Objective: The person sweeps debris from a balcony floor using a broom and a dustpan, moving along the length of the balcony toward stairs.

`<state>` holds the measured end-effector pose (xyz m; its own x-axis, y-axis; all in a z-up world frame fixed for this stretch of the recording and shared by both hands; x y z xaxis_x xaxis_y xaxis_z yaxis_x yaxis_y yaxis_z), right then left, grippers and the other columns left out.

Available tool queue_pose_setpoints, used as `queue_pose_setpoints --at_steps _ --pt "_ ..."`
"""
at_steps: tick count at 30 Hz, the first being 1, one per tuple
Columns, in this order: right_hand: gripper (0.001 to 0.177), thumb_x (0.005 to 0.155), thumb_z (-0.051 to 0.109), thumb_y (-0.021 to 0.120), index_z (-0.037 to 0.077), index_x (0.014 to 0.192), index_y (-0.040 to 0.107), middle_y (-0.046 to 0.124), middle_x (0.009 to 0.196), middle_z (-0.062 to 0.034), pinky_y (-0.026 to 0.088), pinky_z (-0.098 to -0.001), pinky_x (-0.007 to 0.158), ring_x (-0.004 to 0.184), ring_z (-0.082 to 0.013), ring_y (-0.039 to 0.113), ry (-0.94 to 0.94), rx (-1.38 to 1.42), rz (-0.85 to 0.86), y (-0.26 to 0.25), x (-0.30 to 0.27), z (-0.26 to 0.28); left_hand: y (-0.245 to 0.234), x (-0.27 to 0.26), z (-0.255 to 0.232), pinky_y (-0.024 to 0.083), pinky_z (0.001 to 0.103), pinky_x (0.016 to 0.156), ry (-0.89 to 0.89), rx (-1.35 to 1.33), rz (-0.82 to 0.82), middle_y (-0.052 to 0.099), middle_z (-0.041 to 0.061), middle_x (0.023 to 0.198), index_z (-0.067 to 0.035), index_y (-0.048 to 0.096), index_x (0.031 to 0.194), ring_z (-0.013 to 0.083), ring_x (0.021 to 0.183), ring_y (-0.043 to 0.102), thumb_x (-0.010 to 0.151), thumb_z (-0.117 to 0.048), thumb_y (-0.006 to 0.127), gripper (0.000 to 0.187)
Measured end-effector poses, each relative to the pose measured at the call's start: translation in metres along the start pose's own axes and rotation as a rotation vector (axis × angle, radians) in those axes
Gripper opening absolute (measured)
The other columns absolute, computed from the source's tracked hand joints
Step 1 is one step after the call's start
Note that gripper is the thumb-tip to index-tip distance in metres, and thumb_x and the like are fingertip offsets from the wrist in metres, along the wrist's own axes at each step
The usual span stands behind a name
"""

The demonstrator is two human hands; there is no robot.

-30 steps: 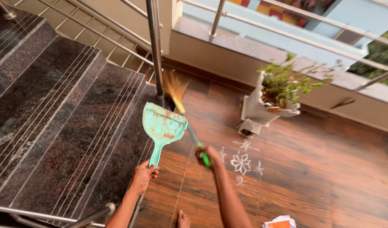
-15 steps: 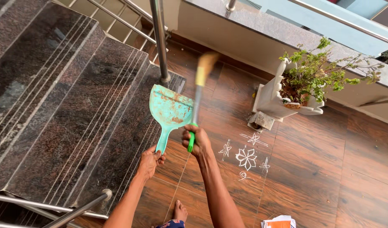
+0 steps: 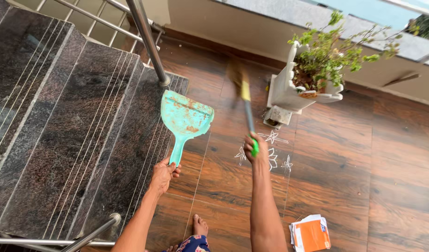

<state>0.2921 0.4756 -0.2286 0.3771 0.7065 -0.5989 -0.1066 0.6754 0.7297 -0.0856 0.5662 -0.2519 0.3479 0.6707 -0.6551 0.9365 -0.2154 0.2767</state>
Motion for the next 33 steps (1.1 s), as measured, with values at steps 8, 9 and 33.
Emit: queue_pose_setpoints --at_steps 8,9,33 --pt "0.014 0.096 0.007 0.058 -0.005 0.103 0.059 0.049 0.062 0.0022 0.033 -0.0198 0.031 0.043 -0.0062 0.043 0.012 0.184 -0.023 -0.019 -0.074 -0.035 0.045 -0.023 0.020 0.053 0.029 0.058 0.019 0.030 0.154 0.069 0.011 0.090 0.000 0.061 0.138 0.0154 0.070 0.061 0.101 -0.004 0.054 0.038" --pt "0.019 0.096 0.007 0.060 -0.008 0.107 0.059 0.049 0.062 0.0026 0.033 -0.0198 0.031 0.042 -0.0064 0.042 0.028 0.302 0.055 -0.019 -0.071 -0.038 0.048 -0.029 0.016 0.053 0.029 0.058 0.020 0.056 0.182 0.070 0.012 0.090 -0.003 0.060 0.139 0.0150 0.070 0.061 0.100 -0.004 0.054 0.040" --pt "0.016 0.094 0.012 0.064 0.009 0.085 0.052 0.049 0.064 -0.0004 0.033 -0.0244 0.039 0.047 -0.0103 0.044 0.223 0.335 -0.071 -0.058 -0.339 -0.230 -0.019 -0.215 -0.002 0.055 0.034 0.058 0.049 0.232 0.167 0.069 0.012 0.090 -0.002 0.052 0.145 0.0160 0.069 0.061 0.101 -0.005 0.055 0.045"
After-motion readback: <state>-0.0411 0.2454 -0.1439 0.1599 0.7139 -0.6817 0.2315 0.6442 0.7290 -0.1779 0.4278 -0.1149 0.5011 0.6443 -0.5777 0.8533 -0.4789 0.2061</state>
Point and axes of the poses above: each hand's wrist, its own x-axis towards the middle knuckle, its own y-axis out of the palm, z = x × y, the point moved 5 cm from there along x, towards the middle knuckle
